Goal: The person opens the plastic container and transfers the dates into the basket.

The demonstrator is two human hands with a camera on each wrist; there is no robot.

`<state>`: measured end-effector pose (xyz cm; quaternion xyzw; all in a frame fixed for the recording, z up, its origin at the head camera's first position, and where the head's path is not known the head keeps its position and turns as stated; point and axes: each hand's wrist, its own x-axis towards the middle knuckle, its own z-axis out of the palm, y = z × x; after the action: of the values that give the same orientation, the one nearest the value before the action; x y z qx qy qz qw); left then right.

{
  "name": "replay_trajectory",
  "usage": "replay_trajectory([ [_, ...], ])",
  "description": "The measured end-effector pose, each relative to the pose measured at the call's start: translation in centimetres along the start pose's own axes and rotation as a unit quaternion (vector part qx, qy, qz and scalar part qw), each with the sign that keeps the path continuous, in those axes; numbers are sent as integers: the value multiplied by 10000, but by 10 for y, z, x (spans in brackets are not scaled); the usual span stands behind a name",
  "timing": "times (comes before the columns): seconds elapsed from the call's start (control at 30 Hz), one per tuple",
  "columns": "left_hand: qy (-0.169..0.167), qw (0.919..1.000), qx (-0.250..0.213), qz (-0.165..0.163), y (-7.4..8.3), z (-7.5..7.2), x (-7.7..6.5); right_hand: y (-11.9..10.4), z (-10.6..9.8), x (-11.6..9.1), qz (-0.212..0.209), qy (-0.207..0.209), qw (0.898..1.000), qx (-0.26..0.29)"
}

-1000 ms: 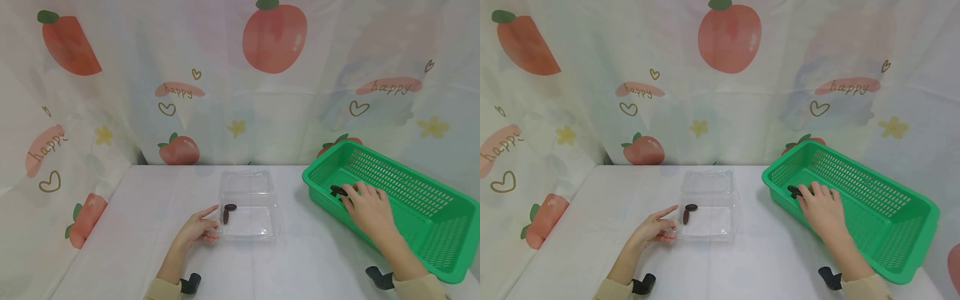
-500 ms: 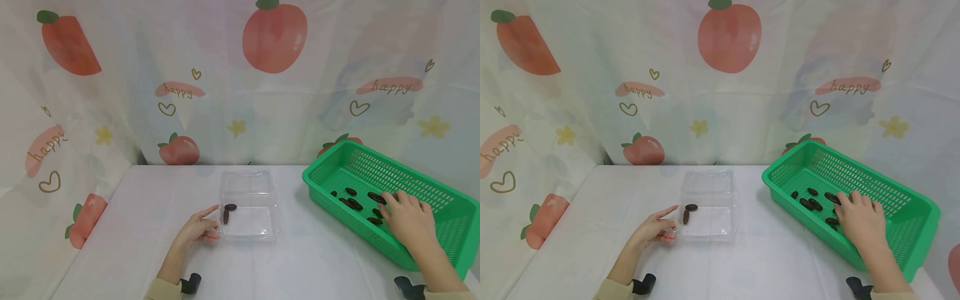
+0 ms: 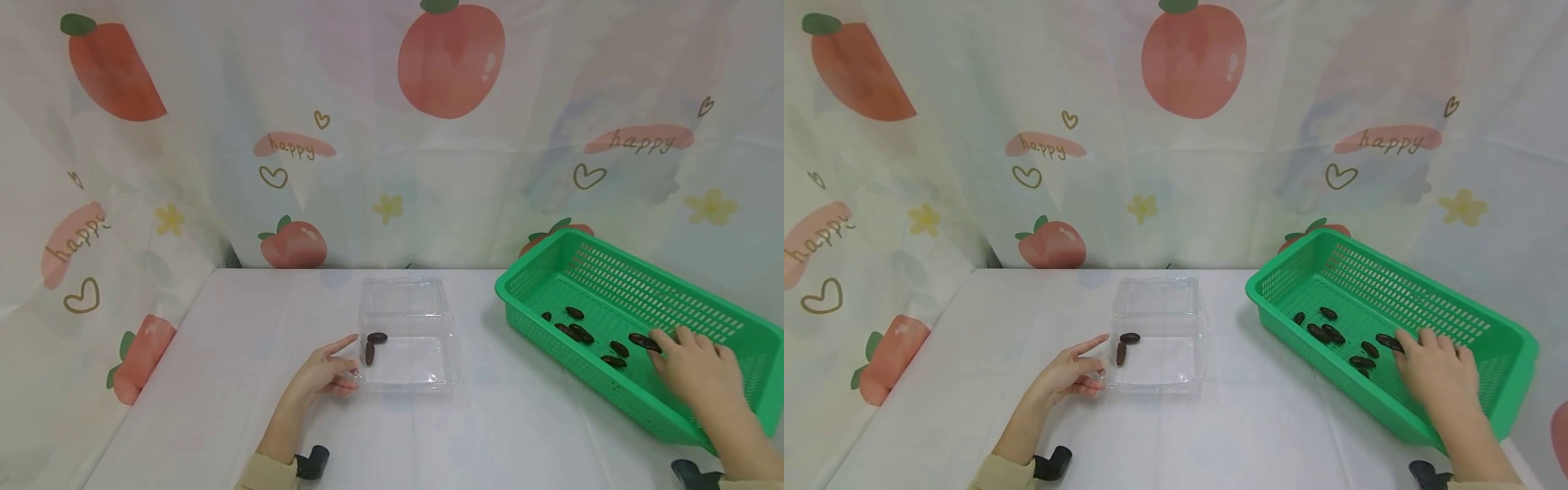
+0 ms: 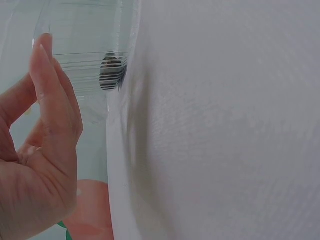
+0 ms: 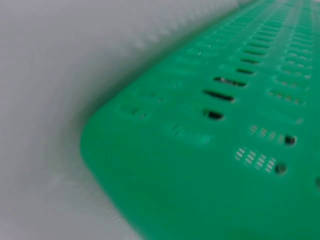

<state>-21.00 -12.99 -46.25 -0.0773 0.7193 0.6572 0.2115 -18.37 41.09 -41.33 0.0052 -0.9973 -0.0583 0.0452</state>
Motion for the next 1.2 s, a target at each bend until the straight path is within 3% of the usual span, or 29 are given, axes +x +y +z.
replay_trajectory([
  [0.27,-8,10000,-21,36,-1,0,0,13,2,-1,54,-607,9981,67],
  [0.6,-22,10000,-15,21,0,0,0,14,6,-2,-25,-754,9971,126],
  [0.8,-30,10000,-3,37,0,1,0,10,4,-3,46,-597,9981,149],
  [0.93,-38,10000,-3,51,0,1,-1,4,2,-1,70,-209,9997,108],
  [1.2,-6,10000,-1,45,0,1,0,-30,-26,0,-336,543,9963,579],
])
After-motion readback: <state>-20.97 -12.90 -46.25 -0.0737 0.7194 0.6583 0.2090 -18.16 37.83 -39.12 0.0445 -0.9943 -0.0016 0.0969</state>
